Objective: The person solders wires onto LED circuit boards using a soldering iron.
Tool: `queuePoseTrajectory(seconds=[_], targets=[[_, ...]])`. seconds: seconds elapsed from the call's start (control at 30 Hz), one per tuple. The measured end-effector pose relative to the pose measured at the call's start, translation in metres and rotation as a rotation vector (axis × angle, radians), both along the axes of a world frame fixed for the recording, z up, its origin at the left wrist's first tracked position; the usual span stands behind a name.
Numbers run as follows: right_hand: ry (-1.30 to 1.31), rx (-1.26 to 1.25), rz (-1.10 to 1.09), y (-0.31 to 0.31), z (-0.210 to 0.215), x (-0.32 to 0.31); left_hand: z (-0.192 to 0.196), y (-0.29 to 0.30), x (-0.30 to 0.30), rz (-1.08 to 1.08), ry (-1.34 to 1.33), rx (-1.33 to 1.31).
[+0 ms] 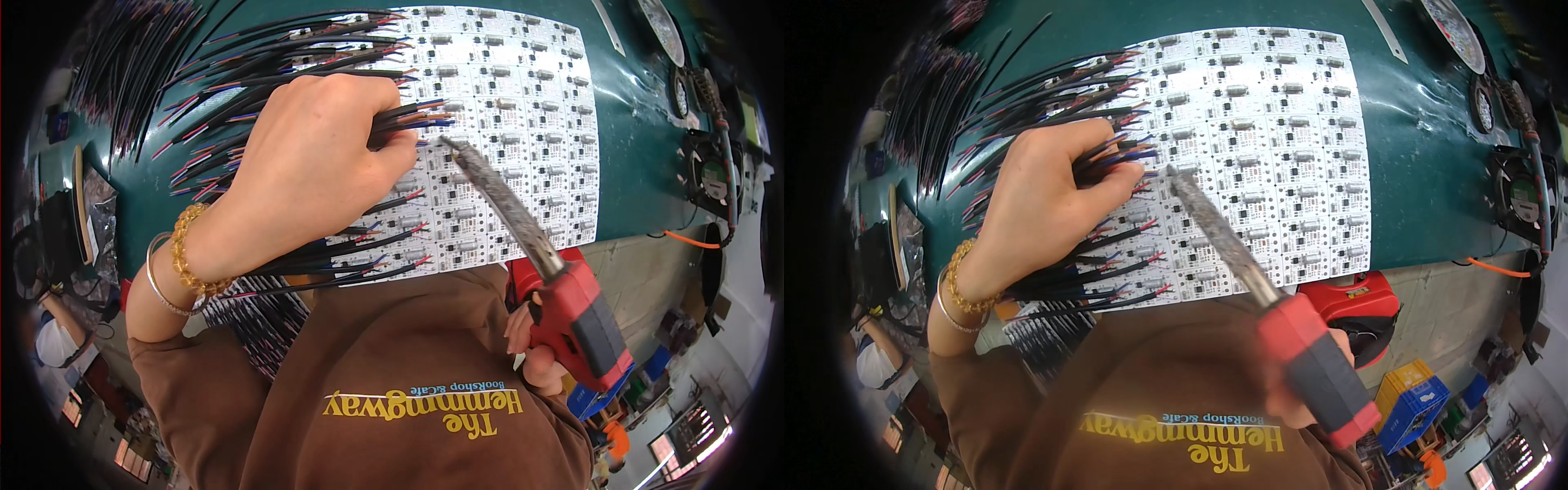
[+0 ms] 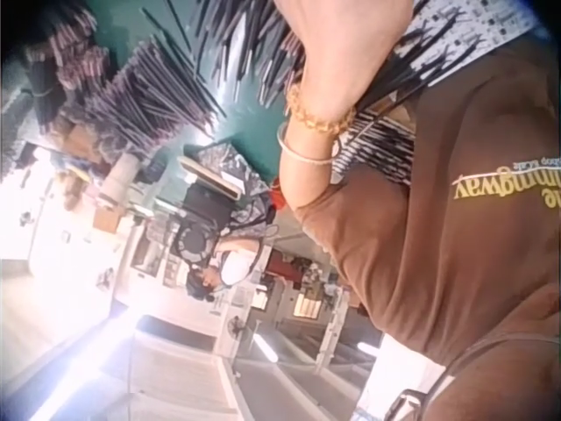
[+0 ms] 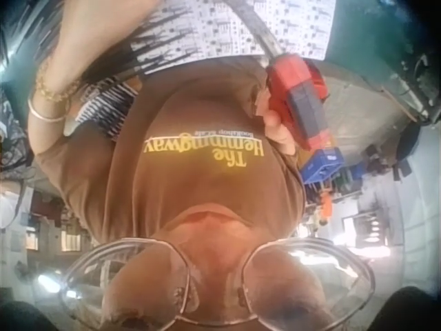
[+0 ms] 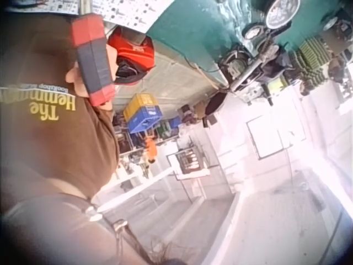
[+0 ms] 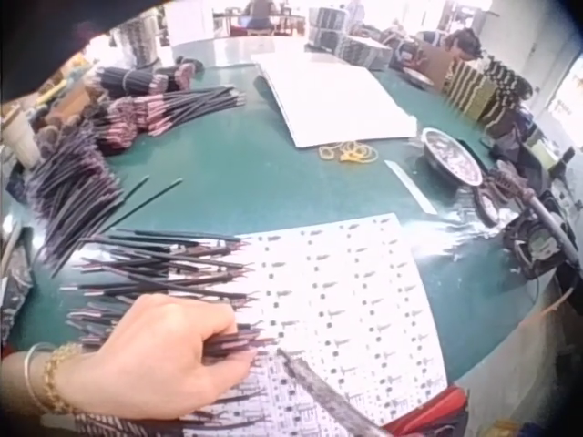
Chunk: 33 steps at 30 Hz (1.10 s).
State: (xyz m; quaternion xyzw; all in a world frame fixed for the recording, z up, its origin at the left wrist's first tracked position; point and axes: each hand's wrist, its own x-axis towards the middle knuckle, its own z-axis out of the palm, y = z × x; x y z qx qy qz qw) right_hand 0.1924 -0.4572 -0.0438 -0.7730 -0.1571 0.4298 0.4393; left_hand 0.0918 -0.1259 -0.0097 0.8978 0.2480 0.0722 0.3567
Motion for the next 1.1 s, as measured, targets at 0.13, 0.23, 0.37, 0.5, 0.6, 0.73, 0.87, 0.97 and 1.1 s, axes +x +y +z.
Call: queuePoseTrajectory(seconds=[0.13,0.23,0.37,0.5,0.6,0.73,0.87,0.97,1.1], targets=[[0.157,0.488,0.126,0.010,-0.006,0.010,-0.001,0.000,0.000,-0.002,-0.004,0.000],[0.080,0.657,0.250,0.017,-0.009,0.015,0.002,0.000,-0.001,0.009,0.031,-0.017],[-0.060,0.657,0.342,0.016,-0.009,0.013,0.000,-0.002,-0.001,0.044,-0.027,-0.081],[-0.111,0.565,0.348,0.010,-0.007,0.010,0.001,0.000,0.001,0.018,0.019,-0.138],[-0.148,0.498,0.355,0.005,-0.005,0.008,0.000,-0.002,0.000,0.014,0.018,-0.103],[-0.204,0.399,0.353,-0.002,0.000,0.003,-0.001,-0.002,-0.001,-0.011,0.002,-0.060],[-0.260,0.309,0.351,0.001,0.005,0.000,-0.003,-0.004,-0.002,-0.027,-0.033,-0.023],[-0.405,0.275,0.323,0.046,0.035,-0.007,-0.005,-0.006,-0.001,-0.031,-0.025,0.001],[-0.293,0.413,0.346,0.020,0.015,0.005,-0.002,-0.003,-0.002,-0.035,-0.005,0.014]])
